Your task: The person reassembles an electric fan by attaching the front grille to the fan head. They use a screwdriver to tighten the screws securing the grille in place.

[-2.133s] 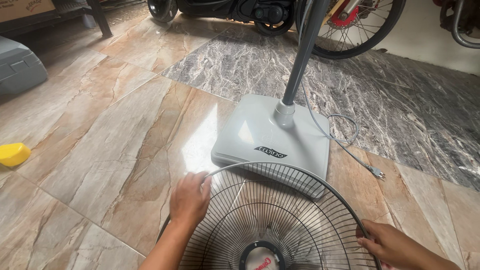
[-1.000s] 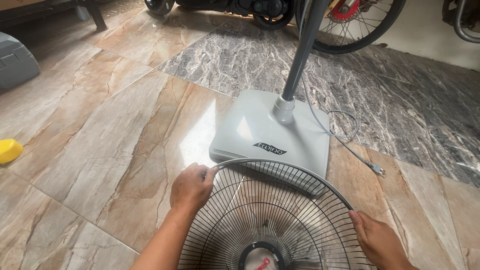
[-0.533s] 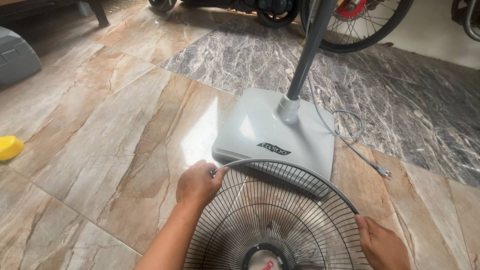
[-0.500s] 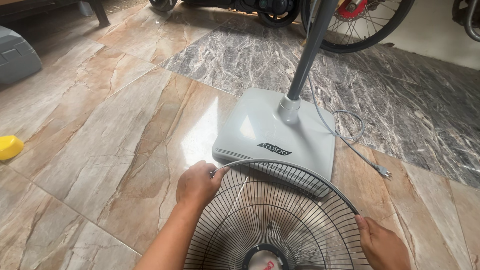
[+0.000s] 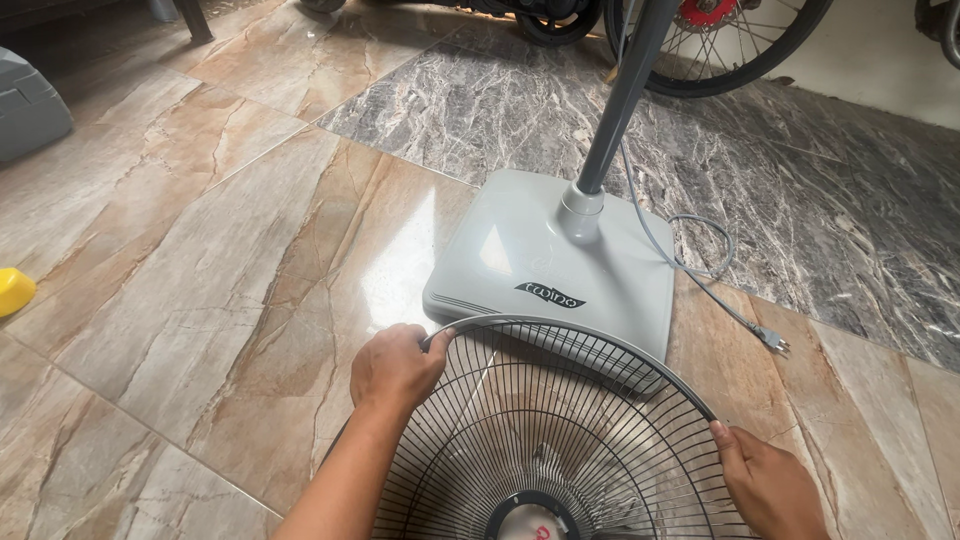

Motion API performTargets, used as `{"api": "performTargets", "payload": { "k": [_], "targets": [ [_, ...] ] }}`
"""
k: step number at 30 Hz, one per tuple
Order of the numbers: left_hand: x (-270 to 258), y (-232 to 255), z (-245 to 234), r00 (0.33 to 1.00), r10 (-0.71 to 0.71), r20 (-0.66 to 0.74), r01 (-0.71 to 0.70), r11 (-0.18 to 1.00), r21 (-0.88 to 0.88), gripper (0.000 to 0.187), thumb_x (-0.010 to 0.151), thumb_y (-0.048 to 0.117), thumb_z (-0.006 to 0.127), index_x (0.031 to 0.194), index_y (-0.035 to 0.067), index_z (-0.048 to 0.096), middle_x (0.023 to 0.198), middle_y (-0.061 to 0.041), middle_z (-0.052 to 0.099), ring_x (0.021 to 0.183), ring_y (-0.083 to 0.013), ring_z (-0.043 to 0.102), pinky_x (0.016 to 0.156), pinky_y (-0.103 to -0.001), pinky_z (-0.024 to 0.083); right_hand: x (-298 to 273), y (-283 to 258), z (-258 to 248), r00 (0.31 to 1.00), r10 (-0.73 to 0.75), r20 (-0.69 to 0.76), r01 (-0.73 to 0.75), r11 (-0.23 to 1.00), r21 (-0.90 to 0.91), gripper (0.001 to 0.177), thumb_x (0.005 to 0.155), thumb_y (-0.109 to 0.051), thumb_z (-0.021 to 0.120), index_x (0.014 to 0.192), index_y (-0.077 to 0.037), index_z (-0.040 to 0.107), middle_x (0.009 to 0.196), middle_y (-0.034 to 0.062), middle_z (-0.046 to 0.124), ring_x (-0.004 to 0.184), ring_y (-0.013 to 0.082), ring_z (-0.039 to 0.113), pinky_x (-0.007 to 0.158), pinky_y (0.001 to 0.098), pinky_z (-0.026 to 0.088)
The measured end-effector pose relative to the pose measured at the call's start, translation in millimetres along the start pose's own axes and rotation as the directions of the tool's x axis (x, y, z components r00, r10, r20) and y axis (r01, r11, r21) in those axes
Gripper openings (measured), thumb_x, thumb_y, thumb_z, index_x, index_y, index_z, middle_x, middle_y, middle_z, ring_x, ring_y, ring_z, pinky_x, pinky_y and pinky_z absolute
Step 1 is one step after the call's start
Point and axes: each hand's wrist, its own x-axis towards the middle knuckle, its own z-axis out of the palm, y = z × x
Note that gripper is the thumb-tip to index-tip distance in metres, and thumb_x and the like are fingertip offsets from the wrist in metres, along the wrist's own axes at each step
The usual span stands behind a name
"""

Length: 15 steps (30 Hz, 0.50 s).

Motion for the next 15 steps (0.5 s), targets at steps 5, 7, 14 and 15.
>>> {"api": "performTargets", "payload": {
  "k": [5, 7, 14, 15],
  "targets": [
    [1, 1, -1, 0.998, 0.060, -0.015, -0.059, 0.998, 0.034, 0.055, 0.092, 0.062, 0.056, 0.085, 0.012, 0.077, 0.091, -0.008, 0.073, 0.083, -0.0281, 0.070, 0.073, -0.043, 0.054, -2, 0, 5, 0.996, -0.067, -0.063, 0.069, 0.997, 0.037, 0.060, 0.102, -0.058, 0.036, 0.104, -0.014, 0.077, 0.101, 0.0131, 0.079, 0.100, 0.0340, 0.074, 0.092, 0.0445, 0.056],
    [0, 1, -3, 0.997, 0.067, -0.023, -0.066, 0.997, 0.039, 0.055, 0.093, 0.061, 0.056, 0.084, 0.012, 0.078, 0.090, -0.009, 0.072, 0.082, -0.0289, 0.069, 0.072, -0.043, 0.053, -4, -3, 2, 0.998, -0.052, -0.039, 0.053, 0.999, 0.008, 0.060, 0.103, -0.058, 0.036, 0.102, -0.012, 0.075, 0.096, 0.0163, 0.079, 0.096, 0.0356, 0.074, 0.091, 0.0452, 0.056],
    [-3, 3, -9, 0.989, -0.099, 0.106, 0.100, 0.995, -0.003, 0.052, 0.094, 0.060, 0.058, 0.086, 0.012, 0.078, 0.088, -0.010, 0.075, 0.086, -0.0296, 0.071, 0.075, -0.043, 0.053, -3, -20, -13, 0.999, 0.002, 0.053, 0.000, 0.999, -0.051, 0.061, 0.104, -0.057, 0.035, 0.098, -0.012, 0.075, 0.094, 0.0169, 0.077, 0.096, 0.0381, 0.072, 0.089, 0.0474, 0.054],
    [-4, 2, -9, 0.990, -0.104, 0.098, 0.106, 0.994, -0.011, 0.051, 0.092, 0.060, 0.060, 0.087, 0.013, 0.078, 0.089, -0.011, 0.074, 0.088, -0.0304, 0.071, 0.075, -0.043, 0.054, -4, -20, -12, 0.998, 0.017, 0.058, -0.014, 0.999, -0.044, 0.060, 0.104, -0.058, 0.035, 0.099, -0.012, 0.075, 0.094, 0.0167, 0.075, 0.095, 0.0384, 0.072, 0.089, 0.0475, 0.054]
  ]
}}
